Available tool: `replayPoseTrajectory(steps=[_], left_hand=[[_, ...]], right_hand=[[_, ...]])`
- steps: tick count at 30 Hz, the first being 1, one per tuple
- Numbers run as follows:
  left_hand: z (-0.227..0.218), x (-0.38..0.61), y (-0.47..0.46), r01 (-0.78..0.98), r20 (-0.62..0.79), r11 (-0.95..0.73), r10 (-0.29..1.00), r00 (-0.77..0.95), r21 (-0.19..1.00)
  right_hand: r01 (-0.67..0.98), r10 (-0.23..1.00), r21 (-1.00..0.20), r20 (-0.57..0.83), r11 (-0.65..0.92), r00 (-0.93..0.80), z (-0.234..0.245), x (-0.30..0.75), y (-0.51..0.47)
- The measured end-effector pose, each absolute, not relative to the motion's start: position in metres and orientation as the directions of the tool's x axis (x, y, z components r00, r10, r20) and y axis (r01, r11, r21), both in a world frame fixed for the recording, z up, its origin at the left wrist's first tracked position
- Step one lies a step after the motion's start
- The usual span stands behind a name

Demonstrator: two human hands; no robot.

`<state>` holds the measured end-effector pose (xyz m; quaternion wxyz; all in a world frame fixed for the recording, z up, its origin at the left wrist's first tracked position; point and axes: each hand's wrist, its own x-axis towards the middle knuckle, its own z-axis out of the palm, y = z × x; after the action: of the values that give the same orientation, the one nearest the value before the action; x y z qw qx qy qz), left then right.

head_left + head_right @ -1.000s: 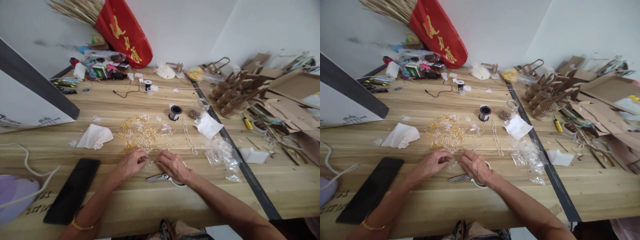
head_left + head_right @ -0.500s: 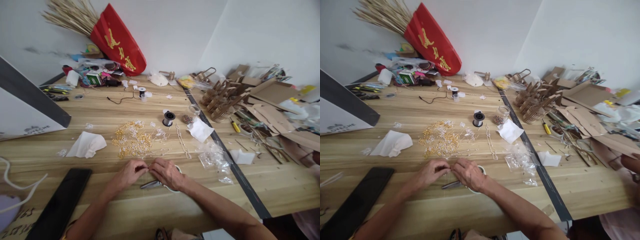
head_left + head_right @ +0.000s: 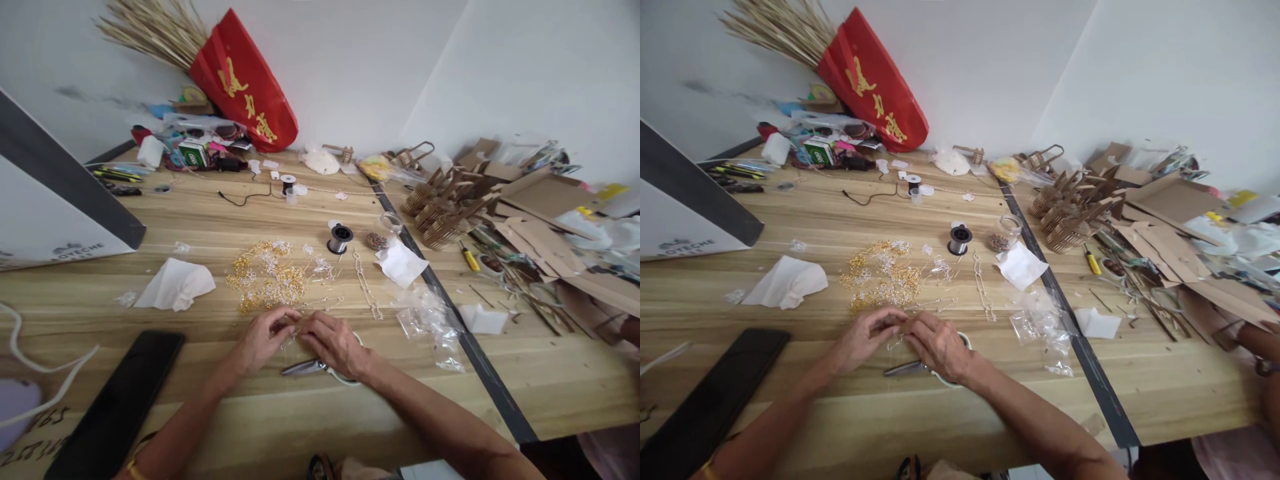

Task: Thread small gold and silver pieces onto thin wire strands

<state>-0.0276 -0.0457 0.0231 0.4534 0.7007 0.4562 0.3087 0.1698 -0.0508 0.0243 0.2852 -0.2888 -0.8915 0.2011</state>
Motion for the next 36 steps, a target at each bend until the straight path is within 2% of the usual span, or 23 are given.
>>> replayPoseTrajectory(steps=[6, 12, 18, 22, 26, 32, 36], left_hand=[[0.014, -0.017, -0.05, 0.132, 0.037, -0.113, 0.879, 0.476, 0.985], [0.014, -0.01, -0.05, 0.128, 0.018, -0.092, 0.874, 0.485, 0.988], [0.02, -0.011, -0.051, 0.17, 0.036, -0.119, 0.902, 0.429, 0.978], [0.024, -0.013, -0.055, 0.253, 0.057, -0.188, 0.892, 0.449, 0.949], [0.027, -0.015, -0.056, 0.262, 0.043, -0.2, 0.863, 0.504, 0.944], [0.028, -0.018, -0.058, 0.259, -0.005, -0.197, 0.788, 0.616, 0.946], [0.03, -0.02, -0.059, 0.261, -0.043, -0.207, 0.7, 0.713, 0.943]], right_hand=[[0.4, 0.501, -0.302, 0.513, 0.865, -0.697, 0.029, 0.168, -0.053], [0.394, 0.462, -0.246, 0.556, 0.886, -0.691, 0.031, 0.17, -0.053], [0.426, 0.57, -0.379, 0.515, 0.822, -0.64, 0.038, 0.172, -0.053], [0.474, 0.669, -0.484, 0.407, 0.735, -0.622, 0.048, 0.176, -0.04], [0.612, 0.752, -0.445, 0.301, 0.654, -0.586, 0.054, 0.191, -0.003], [0.776, 0.819, -0.262, 0.171, 0.574, -0.548, 0.045, 0.219, 0.066], [0.766, 0.82, -0.297, 0.136, 0.57, -0.557, 0.043, 0.23, 0.092]])
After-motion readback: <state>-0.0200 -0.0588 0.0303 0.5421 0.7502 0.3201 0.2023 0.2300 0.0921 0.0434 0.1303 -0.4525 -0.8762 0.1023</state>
